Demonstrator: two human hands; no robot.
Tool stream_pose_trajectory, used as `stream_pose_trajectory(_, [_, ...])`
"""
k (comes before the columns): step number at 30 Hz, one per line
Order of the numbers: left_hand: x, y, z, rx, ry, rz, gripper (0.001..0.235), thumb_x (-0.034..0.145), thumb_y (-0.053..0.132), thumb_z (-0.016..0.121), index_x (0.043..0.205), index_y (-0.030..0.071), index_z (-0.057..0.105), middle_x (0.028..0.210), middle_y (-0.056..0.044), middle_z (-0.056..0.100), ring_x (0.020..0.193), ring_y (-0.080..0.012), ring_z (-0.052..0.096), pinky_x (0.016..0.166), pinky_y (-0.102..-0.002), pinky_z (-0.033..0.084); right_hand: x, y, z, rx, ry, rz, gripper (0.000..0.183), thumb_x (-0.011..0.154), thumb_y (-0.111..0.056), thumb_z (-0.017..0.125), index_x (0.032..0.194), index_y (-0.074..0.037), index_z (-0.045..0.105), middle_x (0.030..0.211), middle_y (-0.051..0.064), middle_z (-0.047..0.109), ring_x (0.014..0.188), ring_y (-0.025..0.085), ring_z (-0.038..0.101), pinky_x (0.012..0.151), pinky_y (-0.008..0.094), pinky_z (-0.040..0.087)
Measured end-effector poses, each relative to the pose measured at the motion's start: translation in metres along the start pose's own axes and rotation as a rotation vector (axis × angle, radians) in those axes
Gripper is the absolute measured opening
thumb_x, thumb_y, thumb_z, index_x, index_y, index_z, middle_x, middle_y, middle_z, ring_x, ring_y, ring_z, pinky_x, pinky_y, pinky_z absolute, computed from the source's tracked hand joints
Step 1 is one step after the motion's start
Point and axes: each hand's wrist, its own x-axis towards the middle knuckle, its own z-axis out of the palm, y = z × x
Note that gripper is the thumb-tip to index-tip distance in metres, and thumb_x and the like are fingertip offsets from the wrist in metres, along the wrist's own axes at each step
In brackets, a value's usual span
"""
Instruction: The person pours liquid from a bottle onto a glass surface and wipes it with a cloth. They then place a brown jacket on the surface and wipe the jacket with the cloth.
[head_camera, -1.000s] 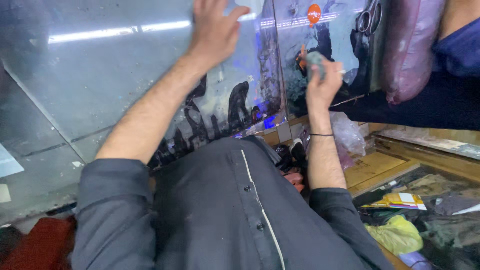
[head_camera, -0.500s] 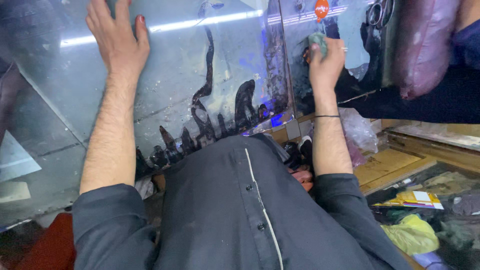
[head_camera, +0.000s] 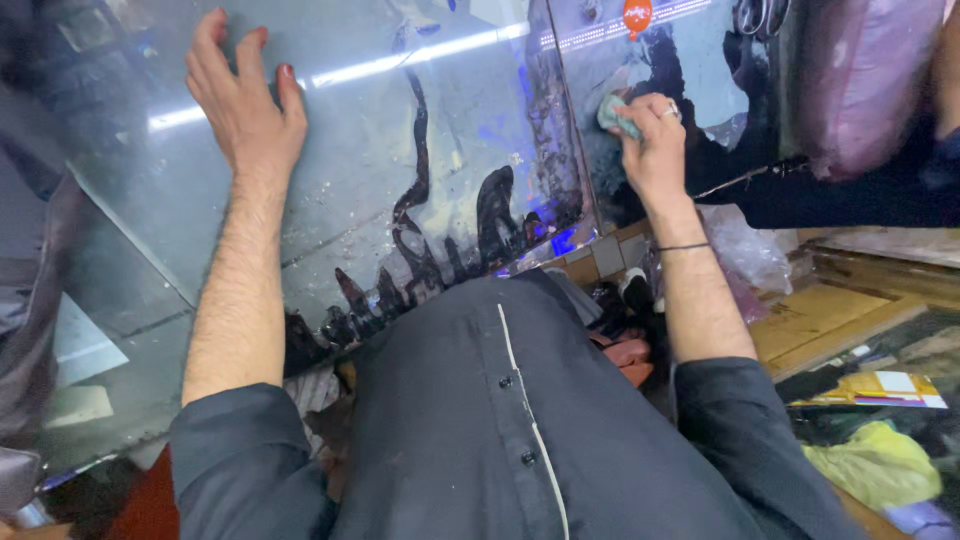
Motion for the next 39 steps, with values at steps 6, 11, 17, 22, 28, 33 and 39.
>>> stream_pose_trajectory(6, [-0.004,0.001,0.000,0.049,-0.025,0.007,0.040,0.097,0.003,0.067,0.136,0.005,0.057,0.153,-0.021,0.036,0.143,-0.0389,0.042,0.116,-0.053,0.035,0.017,-0.010,0.000,-0.109,0.116,0.094,0.021,0.091,0.008,0.074,0.108,-0.003,0.074,0.103,0.017,0.065,0.098,0.038,0.063,0.085,0.044,0.050])
stream_pose_trajectory(11, [-0.001,0.002,-0.003,-0.024,0.029,-0.013,0.041,0.095,0.005,0.072,0.134,0.004,0.058,0.156,-0.019,0.037,0.141,-0.0377,0.045,0.117,-0.053,0.035,0.008,-0.013,-0.008,0.089,-0.191,-0.047,0.023,0.091,0.006,0.074,0.112,-0.003,0.073,0.108,0.016,0.067,0.102,0.036,0.065,0.090,0.041,0.053])
stream_pose_trajectory(17, [-0.002,0.002,0.001,-0.036,0.008,-0.037,0.042,0.093,0.005,0.072,0.134,0.004,0.058,0.158,-0.019,0.038,0.139,-0.0370,0.046,0.118,-0.053,0.035,-0.022,0.008,-0.032,-0.048,0.030,0.194,0.020,0.089,0.000,0.082,0.108,-0.003,0.076,0.102,0.016,0.067,0.095,0.036,0.065,0.084,0.042,0.051])
stream_pose_trajectory(22, [-0.004,-0.005,0.004,-0.043,0.036,-0.030,0.045,0.091,0.004,0.071,0.134,0.005,0.058,0.155,-0.018,0.037,0.142,-0.0369,0.045,0.120,-0.052,0.035,-0.028,-0.009,-0.004,0.054,0.226,0.199,0.017,0.096,0.002,0.079,0.109,0.001,0.069,0.105,0.016,0.066,0.097,0.034,0.065,0.086,0.042,0.051])
stream_pose_trajectory(28, [-0.005,-0.006,0.007,-0.045,0.031,-0.047,0.049,0.088,0.004,0.069,0.135,0.005,0.058,0.154,-0.018,0.037,0.143,-0.0369,0.045,0.122,-0.052,0.035,-0.040,-0.010,-0.002,0.003,0.193,0.180,0.017,0.093,-0.003,0.080,0.105,-0.001,0.070,0.102,0.017,0.064,0.095,0.035,0.064,0.083,0.042,0.050])
stream_pose_trajectory(33, [-0.004,-0.004,0.006,-0.020,0.026,-0.046,0.045,0.089,0.003,0.069,0.132,0.004,0.058,0.154,-0.018,0.037,0.144,-0.0369,0.043,0.123,-0.052,0.036,-0.025,0.010,-0.007,-0.076,0.198,0.172,0.019,0.096,-0.010,0.082,0.106,-0.001,0.069,0.102,0.017,0.063,0.096,0.038,0.062,0.083,0.045,0.048])
stream_pose_trajectory(39, [-0.008,0.008,-0.003,0.066,0.022,-0.052,0.043,0.090,0.004,0.070,0.131,0.003,0.057,0.155,-0.019,0.035,0.146,-0.0382,0.036,0.122,-0.055,0.034,-0.014,-0.004,-0.013,-0.008,0.266,0.266,0.016,0.098,-0.011,0.077,0.110,-0.003,0.069,0.104,0.015,0.063,0.095,0.037,0.063,0.083,0.046,0.050])
